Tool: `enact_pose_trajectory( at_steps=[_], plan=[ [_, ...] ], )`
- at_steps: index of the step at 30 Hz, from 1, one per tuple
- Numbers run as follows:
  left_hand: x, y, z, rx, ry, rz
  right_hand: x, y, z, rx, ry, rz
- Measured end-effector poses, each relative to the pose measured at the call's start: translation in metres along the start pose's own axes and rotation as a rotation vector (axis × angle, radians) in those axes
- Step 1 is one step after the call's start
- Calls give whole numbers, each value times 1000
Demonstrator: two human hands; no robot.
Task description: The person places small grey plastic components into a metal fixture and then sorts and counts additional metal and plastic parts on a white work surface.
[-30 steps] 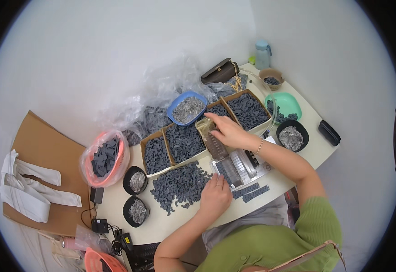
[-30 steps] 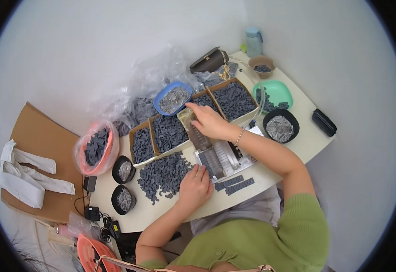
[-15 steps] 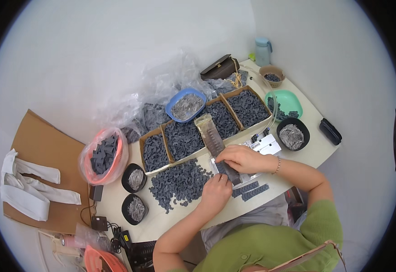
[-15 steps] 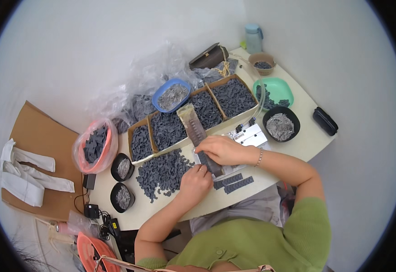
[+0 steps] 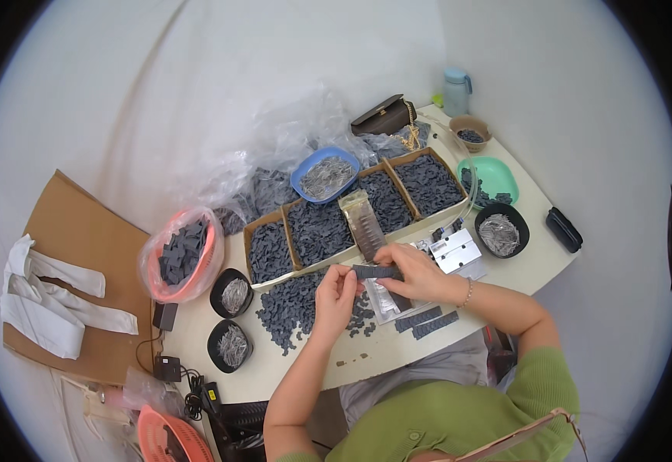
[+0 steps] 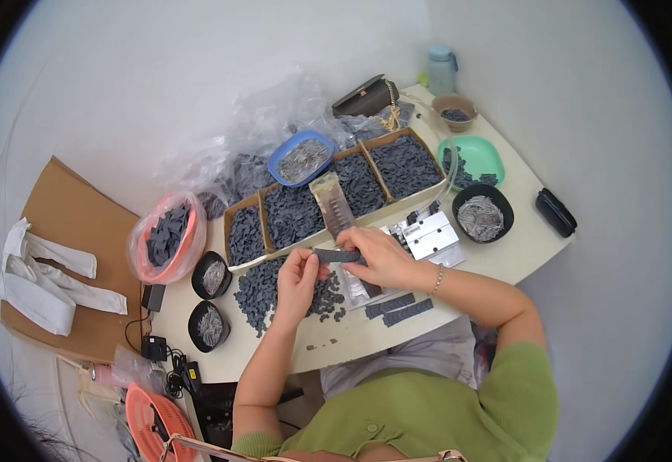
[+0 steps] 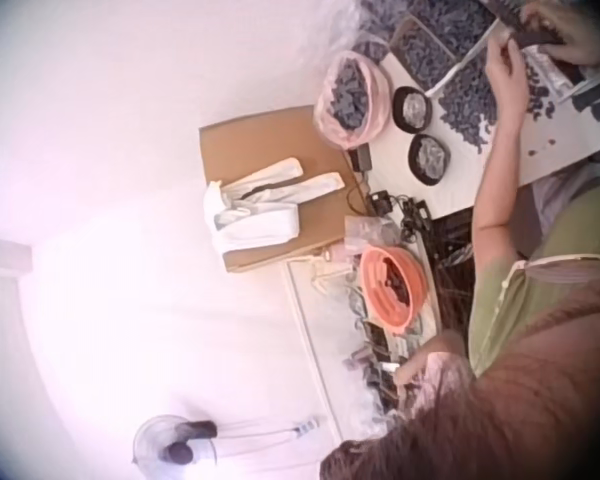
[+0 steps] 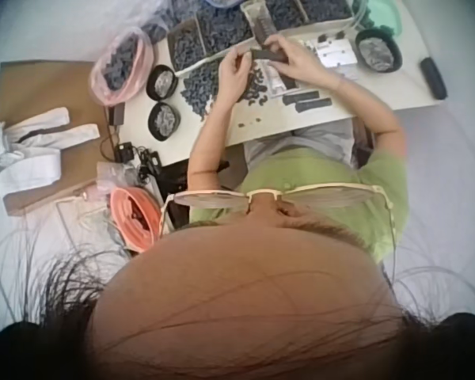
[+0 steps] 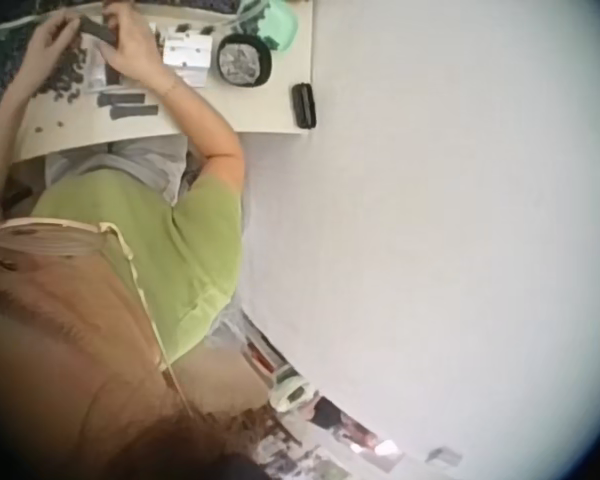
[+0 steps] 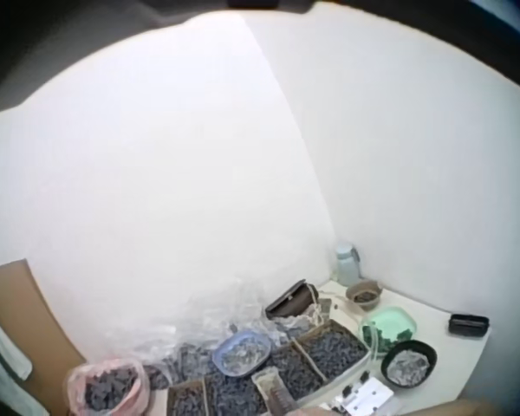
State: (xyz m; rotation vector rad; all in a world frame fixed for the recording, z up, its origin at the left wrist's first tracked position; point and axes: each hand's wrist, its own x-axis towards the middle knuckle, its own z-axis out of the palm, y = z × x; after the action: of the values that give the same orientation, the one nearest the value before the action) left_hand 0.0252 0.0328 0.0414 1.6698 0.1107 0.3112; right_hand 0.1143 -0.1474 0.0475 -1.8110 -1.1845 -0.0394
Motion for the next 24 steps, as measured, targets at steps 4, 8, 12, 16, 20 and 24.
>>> enact_pose_trajectory(
  at_steps=[4,8,12,16,20,24],
  plan=[
    [-14,-11,-1,-171,4,-64,-10,7,9,-249,-41,-157],
    [-14,-18,-7,488,-149,139,-8,13,14,-234,-124,-100],
    [-11,-22,-1,748,-13,373,-3,18,18,-202,-161,-43],
    [-8,-26,0,620,-51,242,-2,20,21,-171,-140,-27],
    [-8,-28,0,544,-55,171,-3,20,24,-195,-137,-48],
    [-9,-28,0,524,-57,160,-2,20,24,-181,-137,-30]
  ],
)
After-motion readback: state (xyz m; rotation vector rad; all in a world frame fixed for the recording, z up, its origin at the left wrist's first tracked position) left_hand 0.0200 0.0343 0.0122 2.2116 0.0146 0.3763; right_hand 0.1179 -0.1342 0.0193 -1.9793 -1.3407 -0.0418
